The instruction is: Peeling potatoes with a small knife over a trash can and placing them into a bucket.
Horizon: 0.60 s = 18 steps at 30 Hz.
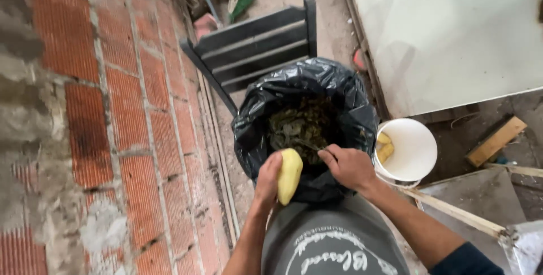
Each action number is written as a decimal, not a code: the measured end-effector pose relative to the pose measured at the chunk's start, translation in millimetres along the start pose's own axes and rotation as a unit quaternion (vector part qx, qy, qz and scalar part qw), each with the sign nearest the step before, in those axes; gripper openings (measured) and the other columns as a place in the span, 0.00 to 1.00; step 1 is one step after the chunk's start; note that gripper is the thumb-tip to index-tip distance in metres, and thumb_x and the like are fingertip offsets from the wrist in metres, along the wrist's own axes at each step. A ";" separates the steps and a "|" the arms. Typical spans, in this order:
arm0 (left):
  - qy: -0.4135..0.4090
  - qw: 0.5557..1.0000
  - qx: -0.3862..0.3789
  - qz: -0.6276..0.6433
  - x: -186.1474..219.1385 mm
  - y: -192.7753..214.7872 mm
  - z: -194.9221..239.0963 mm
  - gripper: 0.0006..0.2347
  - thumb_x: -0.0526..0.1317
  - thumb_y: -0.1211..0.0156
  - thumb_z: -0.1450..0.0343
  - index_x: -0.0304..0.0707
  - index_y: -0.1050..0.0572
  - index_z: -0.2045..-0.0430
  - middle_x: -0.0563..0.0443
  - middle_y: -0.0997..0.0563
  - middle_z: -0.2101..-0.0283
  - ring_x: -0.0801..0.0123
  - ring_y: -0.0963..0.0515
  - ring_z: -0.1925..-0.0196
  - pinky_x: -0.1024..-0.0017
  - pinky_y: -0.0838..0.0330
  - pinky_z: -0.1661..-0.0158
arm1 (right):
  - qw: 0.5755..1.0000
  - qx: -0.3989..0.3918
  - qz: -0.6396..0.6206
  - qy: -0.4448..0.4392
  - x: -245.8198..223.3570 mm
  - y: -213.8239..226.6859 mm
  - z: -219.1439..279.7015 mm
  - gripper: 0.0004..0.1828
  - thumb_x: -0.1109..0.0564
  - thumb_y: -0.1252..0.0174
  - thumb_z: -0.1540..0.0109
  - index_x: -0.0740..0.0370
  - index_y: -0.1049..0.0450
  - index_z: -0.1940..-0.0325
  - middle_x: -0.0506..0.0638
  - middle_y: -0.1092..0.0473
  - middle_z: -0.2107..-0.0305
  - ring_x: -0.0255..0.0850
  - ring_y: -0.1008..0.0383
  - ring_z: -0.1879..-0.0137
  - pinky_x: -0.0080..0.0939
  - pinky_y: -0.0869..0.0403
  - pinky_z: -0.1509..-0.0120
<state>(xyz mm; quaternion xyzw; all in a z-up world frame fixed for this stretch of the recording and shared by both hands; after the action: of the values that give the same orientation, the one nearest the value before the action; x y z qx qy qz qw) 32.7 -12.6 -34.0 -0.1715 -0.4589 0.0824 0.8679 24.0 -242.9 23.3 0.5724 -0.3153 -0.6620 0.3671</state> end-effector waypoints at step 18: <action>-0.179 0.983 0.005 -0.029 48.3 -52.0 37.7 0.30 0.27 0.30 0.37 0.33 0.39 0.41 0.45 0.24 0.49 0.65 0.20 0.49 0.68 0.21 0.49 | 0.653 -0.281 -0.610 -0.350 2.5 -59.4 16.2 0.29 0.32 0.57 0.31 0.60 0.28 0.61 0.44 0.39 0.88 0.31 0.50 0.89 0.34 0.51 0.85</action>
<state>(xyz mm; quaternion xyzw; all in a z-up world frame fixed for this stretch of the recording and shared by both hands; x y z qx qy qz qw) 28.1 -37.9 42.1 -0.1365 -0.6114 0.0891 0.7743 0.4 -213.5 -25.4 0.2314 0.2012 -0.9451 -0.1133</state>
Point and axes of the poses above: each hand's wrist, its own z-axis away from the middle knuckle, its own y-axis out of the back of the hand, x = y × z, the point moved 3 cm from there along -z, towards the middle knuckle
